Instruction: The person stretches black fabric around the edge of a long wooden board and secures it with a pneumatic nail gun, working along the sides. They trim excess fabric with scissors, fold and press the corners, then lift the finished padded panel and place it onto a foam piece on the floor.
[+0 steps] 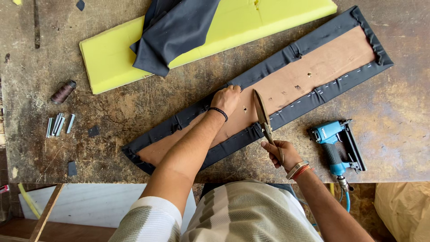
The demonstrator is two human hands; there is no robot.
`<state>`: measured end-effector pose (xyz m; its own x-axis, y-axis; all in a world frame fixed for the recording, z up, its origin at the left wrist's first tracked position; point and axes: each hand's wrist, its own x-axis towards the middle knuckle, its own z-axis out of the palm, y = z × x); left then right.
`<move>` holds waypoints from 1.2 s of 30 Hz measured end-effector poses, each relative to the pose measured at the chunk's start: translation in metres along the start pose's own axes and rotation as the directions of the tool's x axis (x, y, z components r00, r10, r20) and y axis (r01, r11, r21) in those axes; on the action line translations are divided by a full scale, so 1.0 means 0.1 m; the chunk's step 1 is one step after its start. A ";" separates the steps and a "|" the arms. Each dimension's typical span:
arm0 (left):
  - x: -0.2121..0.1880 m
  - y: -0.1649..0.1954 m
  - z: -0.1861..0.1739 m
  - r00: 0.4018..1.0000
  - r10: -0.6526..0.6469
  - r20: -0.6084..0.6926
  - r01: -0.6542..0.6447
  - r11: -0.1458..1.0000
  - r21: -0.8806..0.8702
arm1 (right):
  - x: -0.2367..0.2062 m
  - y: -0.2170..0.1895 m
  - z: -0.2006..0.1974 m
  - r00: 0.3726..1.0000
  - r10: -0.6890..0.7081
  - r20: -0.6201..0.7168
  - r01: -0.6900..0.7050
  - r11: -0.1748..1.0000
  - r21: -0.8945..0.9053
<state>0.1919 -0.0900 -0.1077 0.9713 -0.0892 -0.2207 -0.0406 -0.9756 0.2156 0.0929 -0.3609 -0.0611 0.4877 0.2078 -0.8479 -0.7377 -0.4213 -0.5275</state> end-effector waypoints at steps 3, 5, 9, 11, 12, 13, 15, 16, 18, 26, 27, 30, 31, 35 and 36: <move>0.08 0.01 -0.01 0.998 -0.061 -0.007 0.060 0.993 -0.097 | 0.08 -0.02 -0.07 1.000 -0.007 0.023 0.008 0.999 -0.038; 0.09 -0.08 -0.03 0.994 -0.104 0.043 0.112 0.939 -0.324 | 0.13 -0.02 -0.12 0.999 -0.012 0.050 0.015 0.998 -0.057; -0.05 -0.37 -0.08 0.985 -0.069 0.159 0.157 0.742 -0.652 | 0.21 0.00 -0.21 0.993 -0.052 0.107 0.053 0.999 -0.009; -0.18 -0.46 -0.07 0.940 -0.166 0.299 0.342 0.457 -0.821 | 0.21 0.03 -0.24 0.991 -0.058 0.122 0.057 0.998 0.015; -0.21 -0.47 -0.07 0.924 -0.160 0.349 0.380 0.254 -0.890 | 0.21 0.04 -0.24 0.990 -0.067 0.124 0.065 0.998 0.016; -0.24 -0.46 -0.07 0.908 -0.142 0.393 0.402 0.040 -0.915 | 0.21 0.05 -0.23 0.989 -0.077 0.126 0.076 0.997 0.016; -0.26 -0.43 -0.07 0.899 -0.123 0.421 0.384 -0.241 -0.891 | 0.20 0.07 -0.18 0.976 -0.097 0.197 0.093 0.995 0.028; -0.27 -0.39 -0.07 0.903 -0.128 0.410 0.357 -0.309 -0.882 | 0.20 0.07 -0.14 0.968 -0.101 0.229 0.096 0.995 0.034; -0.25 -0.32 -0.06 0.903 -0.160 0.399 0.313 -0.391 -0.865 | 0.19 0.06 -0.05 0.965 -0.069 0.253 0.064 0.998 0.025; -0.31 -0.27 0.01 0.868 -0.287 0.405 0.295 -0.357 -0.886 | 0.24 -0.12 0.39 0.944 -0.081 0.319 -0.014 0.958 0.286; -0.31 -0.27 0.03 0.862 -0.293 0.414 0.298 -0.370 -0.880 | 0.24 -0.13 0.42 0.945 -0.077 0.318 -0.024 0.952 0.304; -0.31 -0.31 0.05 0.844 -0.345 0.411 0.251 -0.424 -0.870 | 0.17 -0.13 0.46 0.958 -0.047 0.283 -0.004 0.984 0.177; -0.31 -0.34 0.05 0.833 -0.389 0.393 0.201 -0.450 -0.870 | 0.14 -0.12 0.46 0.963 -0.033 0.268 0.006 0.995 0.099; -0.56 -0.74 -0.07 0.833 -0.452 0.319 0.008 -0.566 -0.824 | 0.09 -0.19 0.44 0.968 -0.098 0.232 0.121 0.989 -0.090; -0.70 -0.90 -0.13 0.818 -0.499 0.287 -0.009 -0.510 -0.860 | 0.11 -0.24 0.47 0.962 -0.094 0.256 0.120 0.989 -0.086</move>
<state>0.1302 0.0070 -0.0995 0.7473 0.3560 -0.5611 0.2136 0.6708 0.7102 0.0941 -0.3072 -0.0599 0.4194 0.4653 -0.7795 -0.6311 -0.4677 -0.6188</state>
